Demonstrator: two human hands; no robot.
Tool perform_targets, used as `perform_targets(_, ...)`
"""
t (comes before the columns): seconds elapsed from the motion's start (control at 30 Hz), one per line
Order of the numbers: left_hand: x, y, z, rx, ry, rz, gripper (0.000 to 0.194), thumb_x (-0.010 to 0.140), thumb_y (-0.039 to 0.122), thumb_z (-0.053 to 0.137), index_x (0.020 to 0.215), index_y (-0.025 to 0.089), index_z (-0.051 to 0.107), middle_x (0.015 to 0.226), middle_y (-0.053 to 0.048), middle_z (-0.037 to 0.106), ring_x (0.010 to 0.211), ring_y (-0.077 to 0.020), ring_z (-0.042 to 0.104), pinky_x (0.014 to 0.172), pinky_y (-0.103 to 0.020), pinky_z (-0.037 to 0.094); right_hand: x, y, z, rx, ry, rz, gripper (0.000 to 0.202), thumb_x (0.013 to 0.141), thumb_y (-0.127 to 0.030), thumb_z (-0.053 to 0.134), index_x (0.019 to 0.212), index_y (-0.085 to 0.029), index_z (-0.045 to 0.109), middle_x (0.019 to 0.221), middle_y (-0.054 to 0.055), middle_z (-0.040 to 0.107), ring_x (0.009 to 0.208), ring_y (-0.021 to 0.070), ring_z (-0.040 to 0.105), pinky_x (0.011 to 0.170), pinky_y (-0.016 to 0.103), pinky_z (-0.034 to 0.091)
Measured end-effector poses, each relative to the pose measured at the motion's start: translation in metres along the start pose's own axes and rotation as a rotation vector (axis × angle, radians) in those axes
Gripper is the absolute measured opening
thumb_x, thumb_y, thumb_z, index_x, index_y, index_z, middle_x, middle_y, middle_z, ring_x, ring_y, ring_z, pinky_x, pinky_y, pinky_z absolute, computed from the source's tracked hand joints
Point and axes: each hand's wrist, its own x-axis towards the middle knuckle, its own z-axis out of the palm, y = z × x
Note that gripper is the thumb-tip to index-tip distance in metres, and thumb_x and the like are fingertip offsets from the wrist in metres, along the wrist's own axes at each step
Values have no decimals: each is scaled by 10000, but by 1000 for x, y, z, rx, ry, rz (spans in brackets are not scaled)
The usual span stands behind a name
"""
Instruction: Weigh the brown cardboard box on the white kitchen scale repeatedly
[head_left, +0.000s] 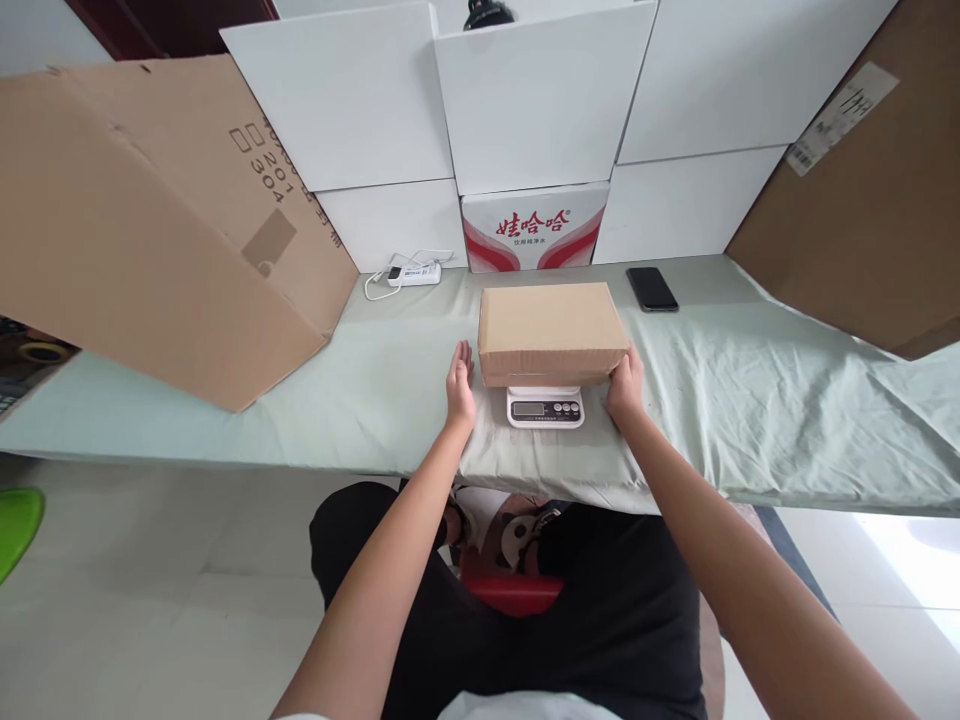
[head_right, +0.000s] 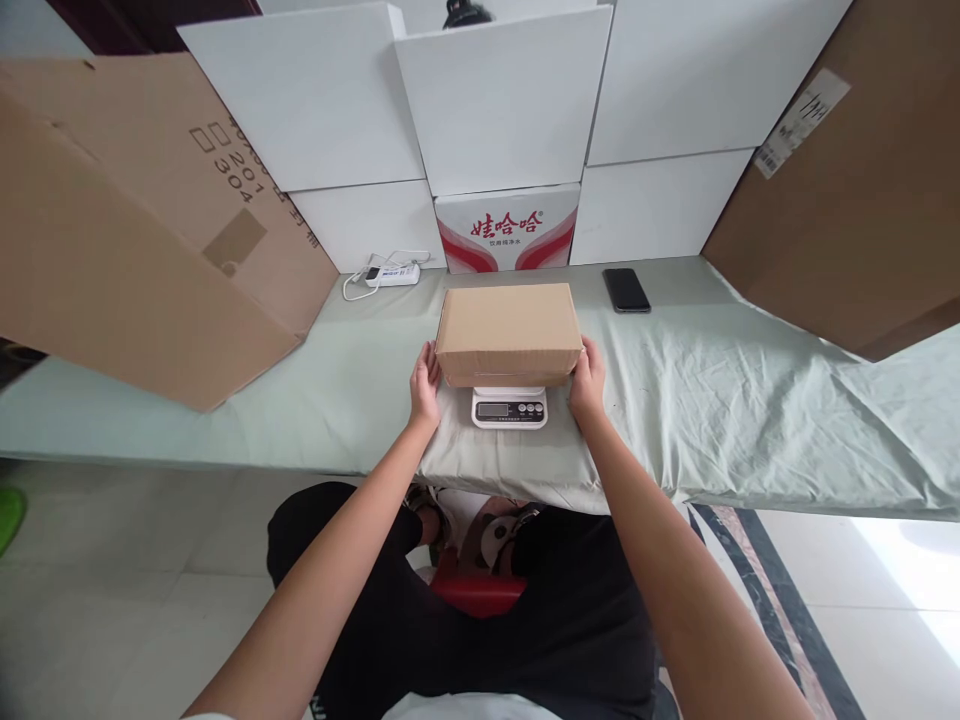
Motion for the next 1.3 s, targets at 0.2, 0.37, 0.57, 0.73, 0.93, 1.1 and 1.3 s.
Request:
perform_targets(0.2, -3, 0, -4, 14, -85, 54, 825, 1005, 802, 508, 1654, 296, 565, 1822, -42, 470, 1736, -270, 400, 1434, -396, 360, -1, -10, 0, -26, 19, 30, 398, 989, -607, 548, 947, -241, 699, 975, 35, 724, 984, 244, 594, 873, 363, 495)
perform_targets(0.37, -3, 2, -5, 9, -101, 59, 814, 1026, 812, 439, 1665, 321, 553, 1839, -11, 443, 1750, -249, 368, 1429, -361, 360, -2, -13, 0, -21, 32, 93, 453, 976, -663, 581, 797, -247, 568, 802, 1, 550, 799, 187, 447, 726, 323, 430)
perform_targets(0.57, -1, 4, -3, -28, -87, 36, 815, 1051, 777, 404, 1692, 286, 511, 1857, -39, 408, 1762, -237, 335, 1425, -349, 353, -4, -17, 3, -31, 35, 71, 494, 933, -728, 585, 793, -256, 537, 832, 16, 540, 841, 205, 446, 760, 334, 440)
perform_targets(0.73, -2, 6, -3, -58, -100, 27, 836, 1057, 757, 416, 1718, 246, 465, 1868, -66, 379, 1766, -240, 324, 1435, -353, 328, -4, -13, 3, -2, 80, 102, 472, 929, -682, 602, 766, -269, 440, 772, -6, 420, 780, 187, 358, 699, 321, 400)
perform_targets(0.93, -2, 7, -2, -69, -113, 24, 795, 1065, 754, 429, 1703, 284, 494, 1860, -43, 401, 1770, -241, 311, 1450, -373, 306, 4, -2, -2, -69, 62, 62, 410, 902, -647, 642, 783, -259, 585, 834, 6, 590, 897, 213, 478, 795, 326, 490)
perform_targets(1.1, 0, 5, -2, -72, -128, 29, 788, 1065, 739, 468, 1687, 257, 512, 1856, -66, 408, 1767, -242, 324, 1454, -371, 290, 8, 0, -2, -73, 48, 61, 324, 863, -565, 617, 762, -258, 600, 824, -5, 595, 877, 208, 482, 784, 318, 474)
perform_targets(1.3, -2, 6, -6, -89, -130, 25, 776, 1048, 762, 498, 1654, 281, 554, 1846, -59, 430, 1769, -248, 318, 1453, -381, 293, 9, 1, -4, -71, 47, 90, 240, 795, -479, 607, 725, -257, 552, 774, -27, 523, 799, 178, 414, 700, 291, 403)
